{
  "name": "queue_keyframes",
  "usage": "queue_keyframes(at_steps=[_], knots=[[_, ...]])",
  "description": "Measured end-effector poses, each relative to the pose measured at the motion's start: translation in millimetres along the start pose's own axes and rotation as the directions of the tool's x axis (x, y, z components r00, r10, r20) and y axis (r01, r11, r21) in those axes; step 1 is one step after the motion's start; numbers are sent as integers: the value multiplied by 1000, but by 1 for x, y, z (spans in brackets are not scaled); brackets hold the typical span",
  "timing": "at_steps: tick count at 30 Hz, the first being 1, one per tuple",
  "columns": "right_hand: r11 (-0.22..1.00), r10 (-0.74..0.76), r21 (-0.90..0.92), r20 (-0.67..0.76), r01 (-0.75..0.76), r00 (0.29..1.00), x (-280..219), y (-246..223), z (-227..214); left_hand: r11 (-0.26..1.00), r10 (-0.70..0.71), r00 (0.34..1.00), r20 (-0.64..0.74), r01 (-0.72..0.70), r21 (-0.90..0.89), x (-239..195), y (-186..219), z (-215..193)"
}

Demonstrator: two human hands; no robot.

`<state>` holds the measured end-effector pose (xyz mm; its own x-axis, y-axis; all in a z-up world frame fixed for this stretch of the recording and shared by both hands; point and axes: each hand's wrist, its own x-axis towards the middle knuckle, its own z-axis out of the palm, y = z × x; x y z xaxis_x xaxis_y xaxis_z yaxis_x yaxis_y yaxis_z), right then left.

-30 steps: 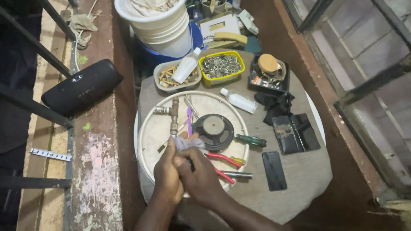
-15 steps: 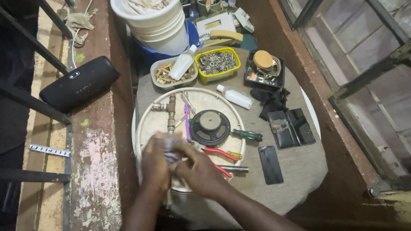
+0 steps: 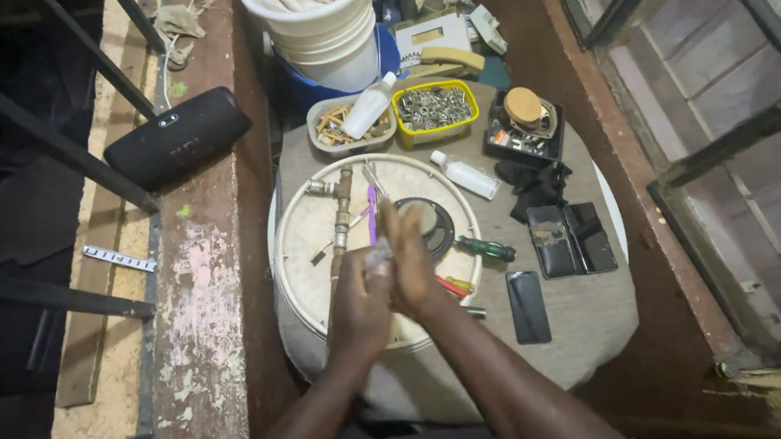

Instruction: Assembling and lubricating various mechanical and metal components on a workbench.

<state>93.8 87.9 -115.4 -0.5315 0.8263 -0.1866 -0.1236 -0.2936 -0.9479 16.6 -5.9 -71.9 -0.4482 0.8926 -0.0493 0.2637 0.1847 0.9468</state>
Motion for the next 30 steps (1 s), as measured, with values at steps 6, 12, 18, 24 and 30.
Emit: queue_keyframes(at_steps=[6,12,18,24,30], knots=[[728,81,625,330,-282,941,-32,-41,20,805,544,834,-95,-487,338,27,-7,-12],[825,47,444,563,-350,825,-54,-57,23,928,342,925,-163,-305,215,54,23,-44],[859,94,391,514,-330,853,-55,-46,8,890,450,888,93,-454,27,34,17,-43],[980,174,46,250,-191,952,-57,-11,20,610,348,796,495,209,-765,27,-11,-41],[972,142,174,117,-161,983,-61,-25,32,693,220,884,413,157,-704,30,-16,-35]])
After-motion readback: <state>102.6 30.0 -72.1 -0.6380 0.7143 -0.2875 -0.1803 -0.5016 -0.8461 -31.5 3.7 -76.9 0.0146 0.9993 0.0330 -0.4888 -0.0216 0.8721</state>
